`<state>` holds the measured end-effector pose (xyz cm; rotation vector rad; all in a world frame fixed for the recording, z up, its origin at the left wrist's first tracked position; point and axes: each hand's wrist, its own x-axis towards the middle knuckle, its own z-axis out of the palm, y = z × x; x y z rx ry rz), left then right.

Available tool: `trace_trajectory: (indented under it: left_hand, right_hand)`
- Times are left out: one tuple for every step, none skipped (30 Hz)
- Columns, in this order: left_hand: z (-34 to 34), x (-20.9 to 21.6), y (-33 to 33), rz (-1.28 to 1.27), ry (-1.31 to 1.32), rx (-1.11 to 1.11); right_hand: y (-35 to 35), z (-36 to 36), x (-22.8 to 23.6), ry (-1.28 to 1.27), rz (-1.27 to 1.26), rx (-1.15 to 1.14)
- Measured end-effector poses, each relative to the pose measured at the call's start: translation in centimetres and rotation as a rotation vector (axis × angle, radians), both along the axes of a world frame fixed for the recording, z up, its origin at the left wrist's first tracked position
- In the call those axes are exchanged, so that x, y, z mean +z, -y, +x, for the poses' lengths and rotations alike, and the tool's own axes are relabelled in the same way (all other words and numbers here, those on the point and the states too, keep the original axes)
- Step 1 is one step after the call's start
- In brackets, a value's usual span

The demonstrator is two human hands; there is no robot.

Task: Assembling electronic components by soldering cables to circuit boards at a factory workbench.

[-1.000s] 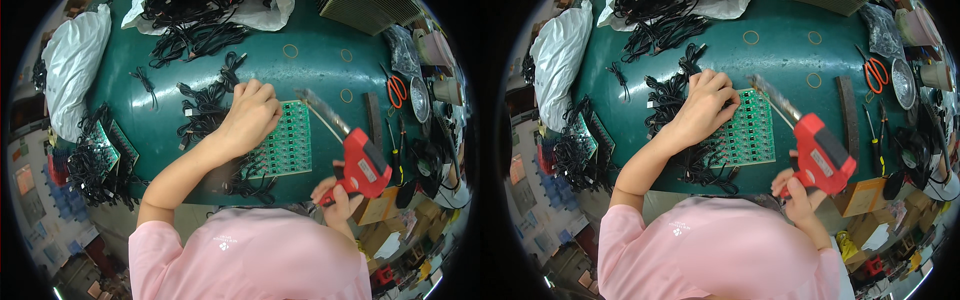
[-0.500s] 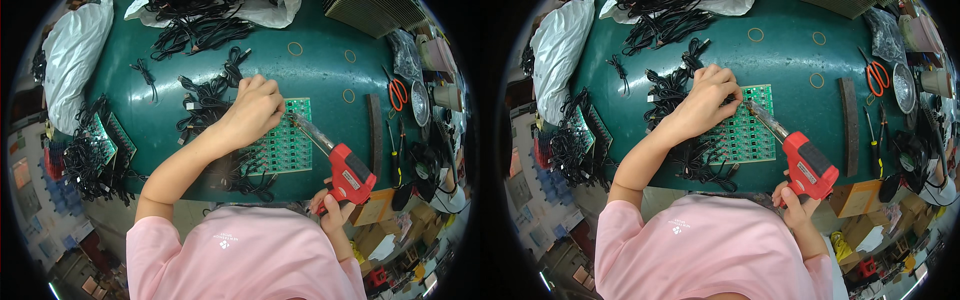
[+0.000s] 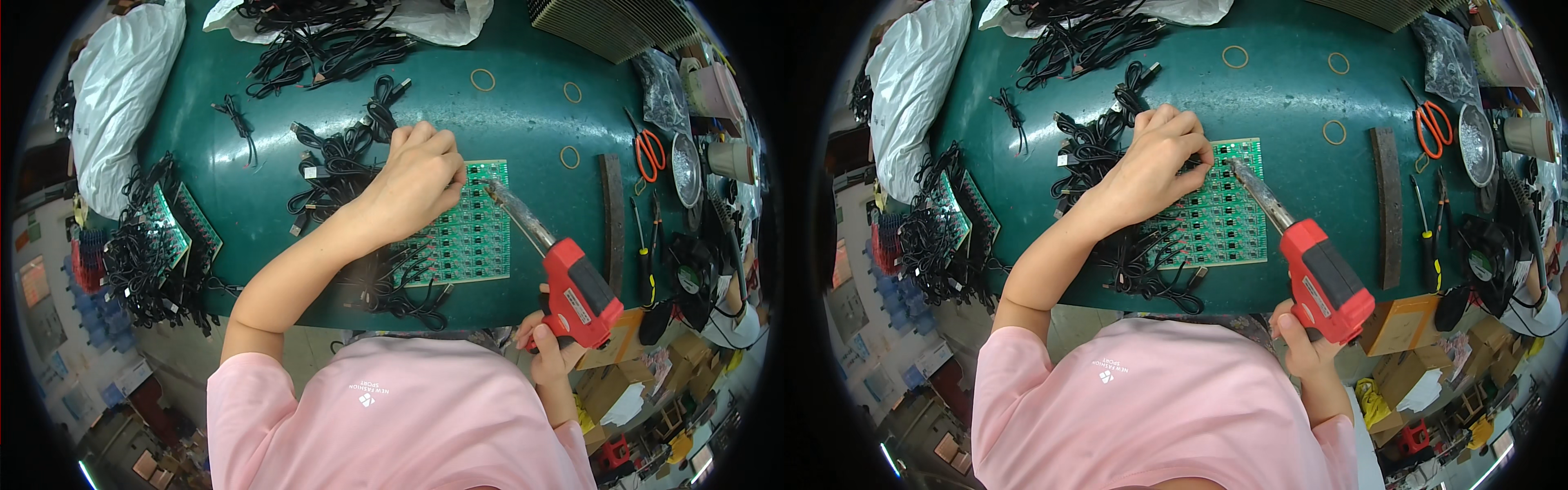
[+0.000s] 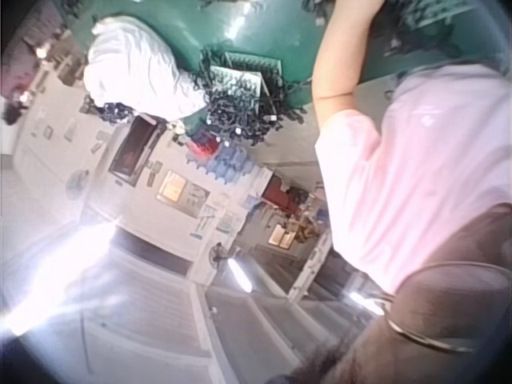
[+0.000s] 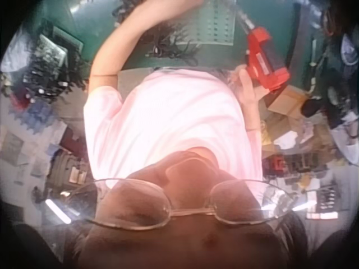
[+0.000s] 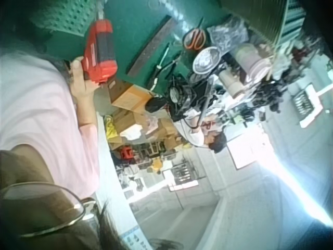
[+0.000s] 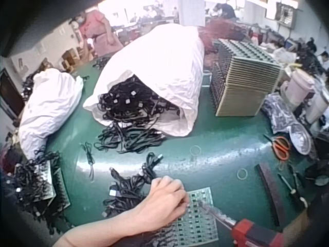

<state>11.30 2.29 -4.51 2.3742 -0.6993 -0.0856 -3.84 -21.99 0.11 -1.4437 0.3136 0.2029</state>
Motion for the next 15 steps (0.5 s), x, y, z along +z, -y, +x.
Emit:
trace_trajectory:
  left_hand:
    - [0.0,0.0,0.0,0.000,-0.001,-0.002]
    - [0.0,0.0,-0.1,-0.001,0.000,-0.001]
    - [0.0,0.0,0.0,0.003,-0.002,-0.003]
    - [0.0,0.1,-0.1,0.007,-0.003,-0.004]
    - [0.0,0.1,-0.1,0.009,-0.002,-0.002]
    - [-0.1,0.1,-0.2,0.014,0.028,0.014]
    - [-0.2,0.2,-0.3,0.021,0.057,0.034]
    - [-0.4,0.2,-0.2,0.034,0.064,0.053]
    - [-0.7,0.5,-0.2,0.074,0.107,0.046]
    - [-0.8,0.5,0.0,0.112,0.146,0.033]
    - [-0.9,0.5,0.1,0.173,0.227,0.031]
    - [-1.4,1.2,0.3,0.256,0.228,-0.002]
    - [-1.9,1.9,0.0,0.163,0.225,-0.009]
    - [-2.2,2.6,-0.4,0.069,0.223,-0.018]
    - [-2.2,3.5,-1.1,0.021,0.259,0.044]
  right_hand:
    - [0.3,0.0,0.1,0.028,-0.040,0.048]
    - [0.5,0.1,0.1,0.057,-0.079,0.097]
    - [0.5,0.1,0.1,0.058,-0.080,0.095]
    - [0.5,0.3,0.0,0.082,-0.122,0.106]
    - [0.4,0.4,0.0,0.107,-0.162,0.119]
    - [0.3,0.7,-0.1,0.113,-0.155,0.130]
    - [0.0,0.8,-0.1,0.146,-0.187,0.106]
    - [-0.2,1.0,-0.1,0.180,-0.216,0.086]
    - [-0.2,0.9,-0.2,0.200,-0.192,0.117]
    - [0.5,0.2,-0.5,0.166,-0.131,0.050]
    - [0.7,-0.2,-0.7,0.130,-0.068,-0.012]
    - [0.6,-0.2,-0.9,0.143,-0.047,0.013]
    - [0.2,-0.1,-1.0,0.177,-0.049,-0.073]
    - [0.0,0.0,-1.1,0.210,-0.051,-0.161]
    - [0.4,-0.1,-1.7,0.248,-0.073,-0.133]
